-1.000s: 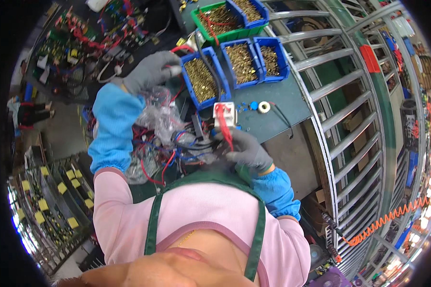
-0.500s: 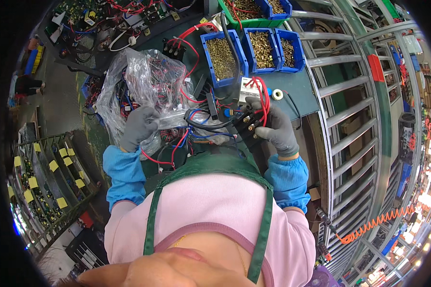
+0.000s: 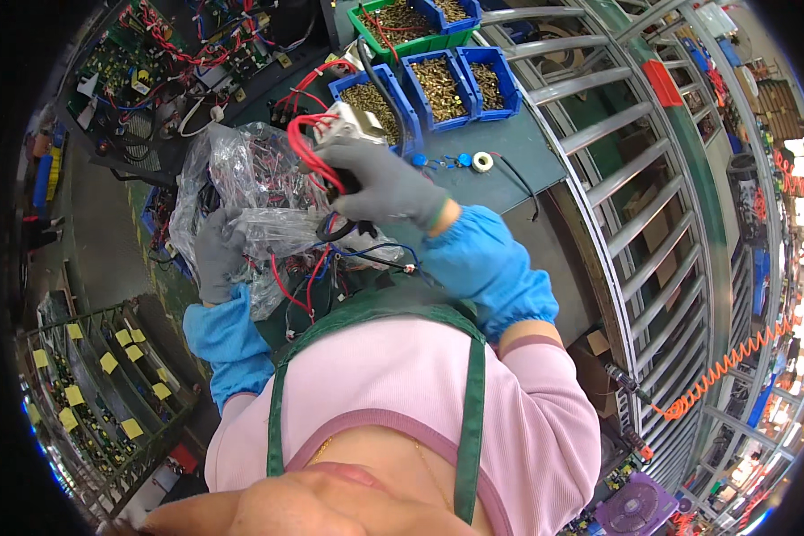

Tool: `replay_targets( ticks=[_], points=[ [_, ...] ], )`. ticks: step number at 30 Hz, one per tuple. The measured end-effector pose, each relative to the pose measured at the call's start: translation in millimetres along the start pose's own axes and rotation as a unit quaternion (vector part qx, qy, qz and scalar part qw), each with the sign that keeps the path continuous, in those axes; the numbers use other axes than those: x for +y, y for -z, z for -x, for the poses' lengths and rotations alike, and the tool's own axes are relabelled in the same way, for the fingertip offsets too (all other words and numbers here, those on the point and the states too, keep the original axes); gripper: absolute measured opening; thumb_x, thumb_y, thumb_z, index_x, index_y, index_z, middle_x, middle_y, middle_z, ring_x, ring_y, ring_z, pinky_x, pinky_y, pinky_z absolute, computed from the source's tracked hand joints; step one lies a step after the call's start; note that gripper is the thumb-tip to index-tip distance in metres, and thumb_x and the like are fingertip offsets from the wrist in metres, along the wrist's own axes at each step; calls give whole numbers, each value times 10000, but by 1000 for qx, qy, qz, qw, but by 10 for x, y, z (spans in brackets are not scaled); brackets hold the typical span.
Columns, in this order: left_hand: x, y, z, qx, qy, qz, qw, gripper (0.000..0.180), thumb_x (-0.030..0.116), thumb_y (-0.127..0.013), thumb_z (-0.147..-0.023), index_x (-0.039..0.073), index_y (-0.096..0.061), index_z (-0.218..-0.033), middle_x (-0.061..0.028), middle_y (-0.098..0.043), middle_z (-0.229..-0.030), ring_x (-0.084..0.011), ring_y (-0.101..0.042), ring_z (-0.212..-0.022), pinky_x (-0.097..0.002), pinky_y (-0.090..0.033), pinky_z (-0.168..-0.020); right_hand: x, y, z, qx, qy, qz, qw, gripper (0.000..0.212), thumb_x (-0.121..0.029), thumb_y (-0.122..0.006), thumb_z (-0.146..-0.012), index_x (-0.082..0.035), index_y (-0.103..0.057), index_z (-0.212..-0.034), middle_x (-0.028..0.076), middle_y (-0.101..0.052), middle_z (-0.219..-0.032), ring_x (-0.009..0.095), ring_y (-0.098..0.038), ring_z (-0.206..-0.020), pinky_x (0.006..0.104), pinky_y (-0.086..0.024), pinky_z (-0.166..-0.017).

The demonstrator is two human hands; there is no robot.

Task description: Connecting and organizing electrical wires within a large electronic component chassis.

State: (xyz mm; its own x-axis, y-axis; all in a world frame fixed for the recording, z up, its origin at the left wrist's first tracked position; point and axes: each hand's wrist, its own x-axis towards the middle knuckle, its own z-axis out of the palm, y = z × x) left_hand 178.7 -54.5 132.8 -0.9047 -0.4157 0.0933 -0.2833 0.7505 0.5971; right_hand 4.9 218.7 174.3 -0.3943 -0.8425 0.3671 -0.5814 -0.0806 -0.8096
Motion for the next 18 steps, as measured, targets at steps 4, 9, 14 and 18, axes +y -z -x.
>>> replay_targets(
  ticks=[4,9,14,18],
  points=[
    [97,79,221,9,-5,-82,997,421,262,-676,-791,94,-608,-1171,-148,-612,-1090,-324,-607,-975,-385,-488,-839,-85,-281,-133,-15,-150,84,985,564,-264,-643,-722,-86,-562,-1250,184,-567,-1176,362,-565,-1084,413,-451,-937],
    [88,152,579,39,-6,-56,998,494,330,-654,-831,82,-564,-1249,-155,-591,-1168,-325,-584,-1060,-386,-469,-893,28,-743,-144,-193,-177,268,927,603,-605,-455,-872,-173,-541,-1283,170,-569,-1194,372,-581,-1046,459,-482,-857],
    [117,161,1098,120,68,-85,987,549,386,-629,-869,90,-516,-1317,-164,-569,-1233,-328,-553,-1136,-389,-450,-931,-38,-691,62,-160,-112,289,937,598,-626,-405,-896,-186,-522,-1284,179,-496,-1307,380,-494,-1164,510,-426,-929],
    [263,107,1642,223,108,-105,963,527,383,-600,-905,68,-498,-1315,-176,-560,-1245,-339,-561,-1125,-398,-446,-941,-85,-466,262,-76,-54,294,951,515,-519,-510,-884,-155,-549,-1247,172,-545,-1250,384,-503,-1154,483,-441,-925]
  ],
)
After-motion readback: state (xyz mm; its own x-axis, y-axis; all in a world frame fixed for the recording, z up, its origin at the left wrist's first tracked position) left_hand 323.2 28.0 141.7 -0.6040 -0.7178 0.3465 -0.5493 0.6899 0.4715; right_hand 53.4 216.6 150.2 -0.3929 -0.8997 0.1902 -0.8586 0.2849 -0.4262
